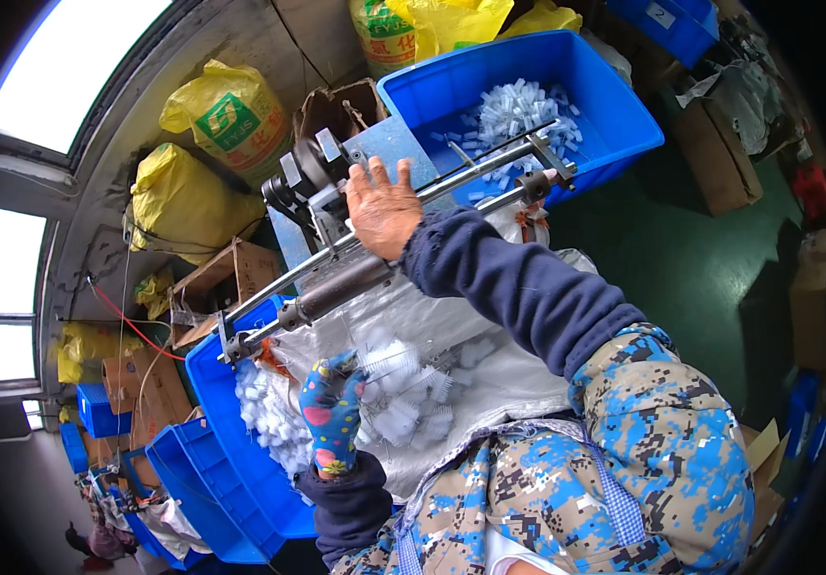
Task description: The person assembles small white plastic components using a manual assembly machine, securing them together.
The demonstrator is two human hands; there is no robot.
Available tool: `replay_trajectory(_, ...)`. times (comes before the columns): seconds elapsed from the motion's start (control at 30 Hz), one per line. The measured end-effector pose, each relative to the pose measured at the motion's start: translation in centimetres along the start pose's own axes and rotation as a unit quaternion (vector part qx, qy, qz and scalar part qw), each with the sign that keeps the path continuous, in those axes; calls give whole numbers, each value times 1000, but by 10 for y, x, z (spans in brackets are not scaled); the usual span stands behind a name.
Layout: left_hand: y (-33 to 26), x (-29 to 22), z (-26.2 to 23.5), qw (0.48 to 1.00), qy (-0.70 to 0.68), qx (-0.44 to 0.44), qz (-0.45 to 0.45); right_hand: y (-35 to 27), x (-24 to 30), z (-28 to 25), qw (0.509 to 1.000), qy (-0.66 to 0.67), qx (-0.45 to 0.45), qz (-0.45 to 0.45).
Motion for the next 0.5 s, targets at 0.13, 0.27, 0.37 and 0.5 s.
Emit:
replay_trajectory(0.13,6,-5,1,998,-60,-24,-25,3,2,-6,999,-4,38,-24)
replay_trajectory(0.27,11,0,-4,994,-89,-39,-49,-4,-38,-21,998,-18,39,-35)
replay_trajectory(0.37,14,2,-3,992,-90,-43,-80,2,-62,-33,998,-12,13,-53)
replay_trajectory(0.5,15,0,10,995,-73,-20,-59,30,-83,-36,993,-36,-106,24)
Point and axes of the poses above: each hand's wrist, its own y-axis towards the middle knuckle, its own z-axis out of the palm, x = y × z, the point moved 3 cm from there along y, towards the middle knuckle, and after that the axes turned 14 degrees about -x, right-handed, at the moved point
